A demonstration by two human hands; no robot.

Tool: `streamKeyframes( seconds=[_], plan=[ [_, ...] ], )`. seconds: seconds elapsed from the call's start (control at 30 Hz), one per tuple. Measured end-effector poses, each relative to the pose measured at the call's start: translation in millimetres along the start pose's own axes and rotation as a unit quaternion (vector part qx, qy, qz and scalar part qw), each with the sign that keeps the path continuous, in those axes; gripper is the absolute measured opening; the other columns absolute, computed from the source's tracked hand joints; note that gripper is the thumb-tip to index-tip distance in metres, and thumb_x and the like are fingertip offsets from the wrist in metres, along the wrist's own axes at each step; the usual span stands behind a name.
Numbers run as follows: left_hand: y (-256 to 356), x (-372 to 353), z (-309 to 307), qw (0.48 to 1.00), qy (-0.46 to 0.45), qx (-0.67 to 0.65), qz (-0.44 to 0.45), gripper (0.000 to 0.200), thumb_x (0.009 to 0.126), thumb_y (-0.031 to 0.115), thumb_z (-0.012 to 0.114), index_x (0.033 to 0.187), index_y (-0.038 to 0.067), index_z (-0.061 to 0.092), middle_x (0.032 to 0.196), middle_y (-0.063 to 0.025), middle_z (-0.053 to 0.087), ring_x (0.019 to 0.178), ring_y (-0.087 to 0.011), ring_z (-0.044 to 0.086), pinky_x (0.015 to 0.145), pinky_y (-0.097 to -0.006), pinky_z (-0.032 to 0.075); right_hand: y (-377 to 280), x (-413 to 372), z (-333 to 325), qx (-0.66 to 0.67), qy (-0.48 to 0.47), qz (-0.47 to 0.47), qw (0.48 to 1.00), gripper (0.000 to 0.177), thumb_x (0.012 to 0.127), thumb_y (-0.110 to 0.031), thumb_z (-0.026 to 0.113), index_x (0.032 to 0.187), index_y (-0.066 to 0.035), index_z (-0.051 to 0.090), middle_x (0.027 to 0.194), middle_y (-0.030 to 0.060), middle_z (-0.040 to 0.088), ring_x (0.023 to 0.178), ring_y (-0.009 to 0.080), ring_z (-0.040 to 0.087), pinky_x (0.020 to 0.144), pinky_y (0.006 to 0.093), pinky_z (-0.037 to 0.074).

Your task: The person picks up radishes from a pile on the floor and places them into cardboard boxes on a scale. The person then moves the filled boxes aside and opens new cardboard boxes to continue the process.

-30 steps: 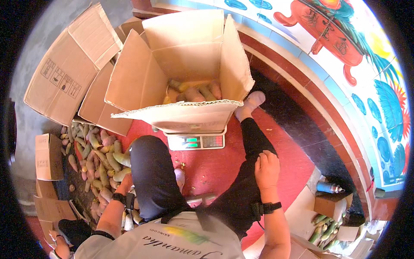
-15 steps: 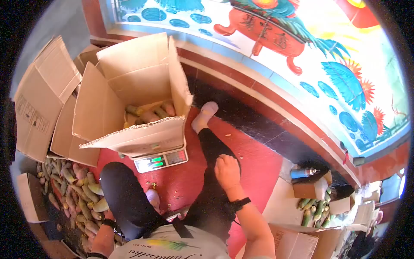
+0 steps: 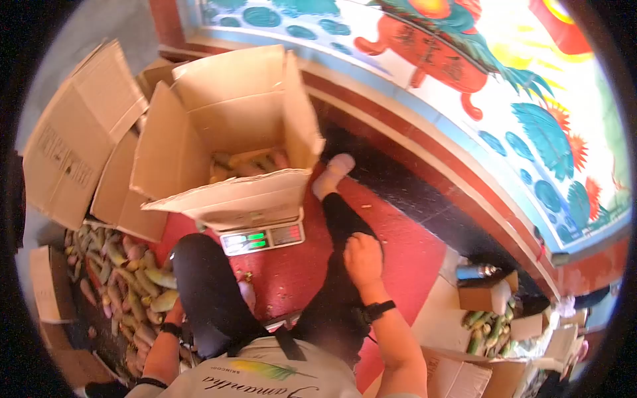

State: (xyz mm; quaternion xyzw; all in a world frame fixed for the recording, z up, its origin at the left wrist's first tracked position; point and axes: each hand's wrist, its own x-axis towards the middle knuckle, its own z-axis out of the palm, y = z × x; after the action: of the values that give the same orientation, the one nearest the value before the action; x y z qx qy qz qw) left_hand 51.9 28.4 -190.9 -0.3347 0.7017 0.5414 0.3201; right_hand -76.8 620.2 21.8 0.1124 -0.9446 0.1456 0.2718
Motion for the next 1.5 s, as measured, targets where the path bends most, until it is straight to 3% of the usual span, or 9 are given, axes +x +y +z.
streamKeyframes(
  seconds=[0.07,0.17,0.23,0.3,0.33,0.37,0.73,1.0,1.5],
  plan=[
    [-40,40,-24,0.992,-0.037,0.094,0.071,0.060,0.074,0.027,0.070,0.127,0.016,0.045,0.100,-0.0066,0.064,0.097,-0.0252,0.059,0.083,-0.0354,0.046,-2,1,-1,0.001,-0.008,0.006,1.000,0.012,0.073,-0.006,0.060,0.085,-0.005,0.058,0.094,0.0098,0.057,0.083,0.0296,0.054,0.073,0.0406,0.043],
    [-64,70,-31,0.943,-0.059,0.178,0.276,0.029,0.084,0.026,0.055,0.105,0.007,0.052,0.087,-0.0067,0.061,0.077,-0.0210,0.055,0.069,-0.0325,0.044,-2,-1,-1,0.001,-0.013,0.008,1.000,0.011,0.074,-0.006,0.060,0.085,-0.005,0.058,0.094,0.0098,0.057,0.084,0.0291,0.054,0.074,0.0400,0.043],
    [-73,68,-45,0.882,-0.066,0.235,0.402,0.027,0.090,0.025,0.045,0.091,0.001,0.057,0.078,-0.0068,0.058,0.064,-0.0182,0.053,0.060,-0.0306,0.043,-1,0,-2,0.002,-0.015,0.003,1.000,0.011,0.074,-0.006,0.060,0.085,-0.004,0.058,0.094,0.0098,0.057,0.085,0.0287,0.054,0.075,0.0397,0.043],
    [31,-34,7,0.990,-0.023,-0.021,0.136,0.021,0.085,0.021,0.049,0.085,0.003,0.060,0.077,-0.0063,0.060,0.063,-0.0186,0.057,0.059,-0.0289,0.047,-3,1,-4,-0.008,-0.033,0.015,0.999,0.011,0.075,-0.006,0.060,0.085,-0.004,0.058,0.096,0.0100,0.057,0.088,0.0287,0.054,0.076,0.0393,0.043],
    [96,-97,38,0.984,0.046,-0.168,0.024,0.018,0.083,0.019,0.051,0.083,0.004,0.061,0.076,-0.0061,0.061,0.062,-0.0188,0.058,0.059,-0.0280,0.049,-5,0,-6,0.005,-0.039,0.005,0.999,0.011,0.075,-0.006,0.060,0.085,-0.004,0.058,0.096,0.0100,0.057,0.088,0.0287,0.054,0.076,0.0393,0.043],
    [110,-109,44,0.983,0.078,-0.161,0.029,0.027,0.086,0.020,0.042,0.083,0.000,0.061,0.077,-0.0090,0.062,0.065,-0.0174,0.059,0.059,-0.0284,0.049,-6,1,-7,-0.002,-0.033,0.007,0.999,0.011,0.075,-0.006,0.060,0.086,-0.004,0.058,0.096,0.0102,0.057,0.089,0.0288,0.054,0.076,0.0393,0.043],
    [125,-115,12,0.921,0.138,-0.296,0.213,0.023,0.086,0.019,0.047,0.079,-0.001,0.058,0.076,-0.0118,0.063,0.070,-0.0194,0.061,0.067,-0.0304,0.050,1,-2,0,-0.014,-0.045,0.009,0.999,0.010,0.077,-0.004,0.057,0.086,-0.001,0.059,0.098,0.0137,0.058,0.091,0.0312,0.054,0.080,0.0408,0.043],
    [107,-118,-31,0.891,0.265,-0.308,0.202,0.024,0.088,0.020,0.044,0.093,0.000,0.055,0.095,-0.0109,0.063,0.088,-0.0200,0.060,0.077,-0.0318,0.046,0,-2,-1,-0.019,-0.044,-0.006,0.999,0.010,0.078,-0.004,0.056,0.087,0.000,0.059,0.098,0.0139,0.058,0.091,0.0313,0.054,0.080,0.0404,0.043],
    [64,-132,-61,0.816,0.375,-0.393,0.198,0.024,0.088,0.018,0.045,0.096,-0.002,0.055,0.098,-0.0120,0.064,0.082,-0.0187,0.061,0.069,-0.0296,0.046,5,-3,1,-0.034,-0.056,-0.026,0.998,0.011,0.079,-0.005,0.056,0.089,-0.001,0.059,0.099,0.0131,0.058,0.091,0.0311,0.055,0.078,0.0403,0.044]
  ],
)
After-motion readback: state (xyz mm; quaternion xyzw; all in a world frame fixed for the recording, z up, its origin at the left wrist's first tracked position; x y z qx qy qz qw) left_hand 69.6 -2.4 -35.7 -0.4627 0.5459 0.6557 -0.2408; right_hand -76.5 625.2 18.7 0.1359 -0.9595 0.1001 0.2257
